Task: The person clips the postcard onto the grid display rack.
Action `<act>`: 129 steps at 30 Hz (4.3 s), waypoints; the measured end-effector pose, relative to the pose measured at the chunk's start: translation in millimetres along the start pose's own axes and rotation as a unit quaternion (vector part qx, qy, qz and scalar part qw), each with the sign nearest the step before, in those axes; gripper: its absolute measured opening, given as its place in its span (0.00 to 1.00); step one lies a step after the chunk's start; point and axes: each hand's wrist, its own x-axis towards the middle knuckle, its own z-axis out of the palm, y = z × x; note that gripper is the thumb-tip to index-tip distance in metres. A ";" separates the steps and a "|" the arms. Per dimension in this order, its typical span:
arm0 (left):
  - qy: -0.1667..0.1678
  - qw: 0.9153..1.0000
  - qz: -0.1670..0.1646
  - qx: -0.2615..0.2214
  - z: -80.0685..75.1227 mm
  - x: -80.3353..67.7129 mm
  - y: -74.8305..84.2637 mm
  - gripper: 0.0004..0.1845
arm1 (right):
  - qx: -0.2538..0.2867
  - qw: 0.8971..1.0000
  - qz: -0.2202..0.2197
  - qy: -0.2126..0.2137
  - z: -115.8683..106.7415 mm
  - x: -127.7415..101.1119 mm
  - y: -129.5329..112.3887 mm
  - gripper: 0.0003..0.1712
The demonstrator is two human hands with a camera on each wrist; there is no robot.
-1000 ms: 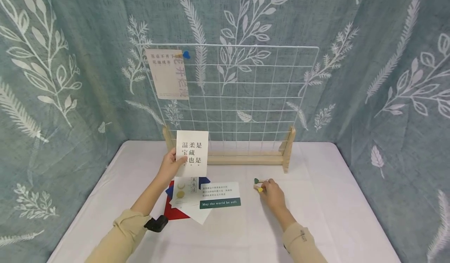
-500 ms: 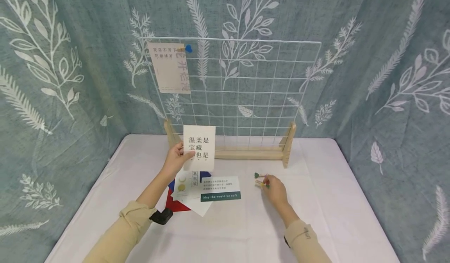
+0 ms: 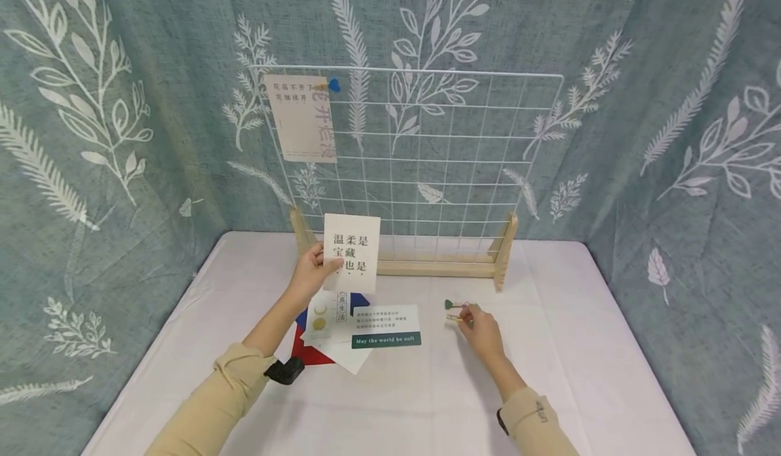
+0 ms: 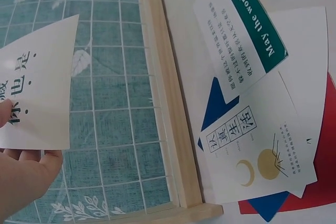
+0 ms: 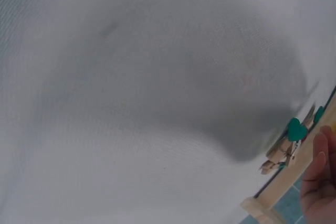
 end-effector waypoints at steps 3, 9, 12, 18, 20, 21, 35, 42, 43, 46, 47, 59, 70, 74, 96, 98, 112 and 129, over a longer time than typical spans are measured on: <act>-0.002 1.000 0.000 0.002 0.0 -0.5 1.4 0.20 | 0.012 1.000 -0.002 -0.001 -2.6 -0.3 -2.1 0.05; -0.006 1.000 0.003 0.010 0.7 0.6 5.1 0.20 | 0.027 1.000 -0.008 0.000 -6.5 3.0 -5.8 0.05; -0.005 1.000 0.005 0.016 0.6 2.1 6.4 0.19 | 0.038 0.999 -0.010 0.003 -8.1 4.3 -7.4 0.06; -0.015 1.000 0.003 0.019 -0.1 2.7 11.6 0.19 | 0.033 0.999 -0.015 0.018 -10.4 2.5 -6.4 0.05; -0.017 1.000 0.007 0.019 -0.5 2.3 14.1 0.19 | 0.034 0.999 -0.022 0.021 -10.2 1.9 -5.8 0.06; -0.018 1.000 0.010 0.019 -0.6 2.2 15.2 0.19 | 0.035 0.999 -0.026 0.022 -10.1 1.4 -5.6 0.06; -0.012 0.999 0.004 0.032 -4.5 3.5 24.6 0.19 | 0.044 0.999 -0.026 0.012 -12.5 -3.0 -8.6 0.04; -0.016 0.999 0.014 0.038 -6.4 5.0 28.6 0.18 | 0.027 0.998 -0.039 0.037 -10.8 -8.7 -7.1 0.05; -0.016 0.999 0.014 0.036 -6.0 5.3 28.8 0.18 | 0.026 0.998 -0.038 0.038 -10.3 -9.5 -6.6 0.05; -0.018 0.999 0.017 0.038 -4.8 6.5 29.5 0.19 | 0.034 0.998 -0.029 0.035 -8.8 -11.2 -6.1 0.04; -0.019 0.999 0.017 0.037 -4.1 6.9 29.8 0.19 | 0.041 0.998 -0.026 0.033 -9.0 -11.9 -6.6 0.04; -0.023 0.999 0.040 0.017 1.4 7.5 36.8 0.20 | 0.053 0.998 -0.008 0.024 -11.8 -17.3 -9.1 0.05; -0.010 1.000 0.022 0.009 5.7 10.2 38.2 0.20 | 0.058 0.998 -0.029 0.012 -10.0 -16.1 -11.0 0.07; -0.002 0.999 0.032 0.022 7.4 15.0 42.3 0.18 | 0.040 0.998 -0.041 0.009 -17.8 -8.0 -17.7 0.05; 0.026 0.999 0.043 0.004 15.6 46.6 68.0 0.14 | 0.063 0.992 -0.113 -0.011 -40.9 16.2 -53.8 0.03; 0.025 0.999 0.039 0.011 17.1 49.2 71.8 0.14 | 0.052 0.992 -0.111 -0.013 -42.3 17.7 -55.6 0.03; 0.029 0.998 0.056 0.018 22.2 64.9 96.4 0.15 | 0.025 0.986 -0.166 -0.015 -60.6 42.6 -76.9 0.04; 0.050 0.997 0.063 0.014 14.9 75.8 121.0 0.15 | -0.013 0.970 -0.242 -0.005 -90.7 81.2 -105.2 0.07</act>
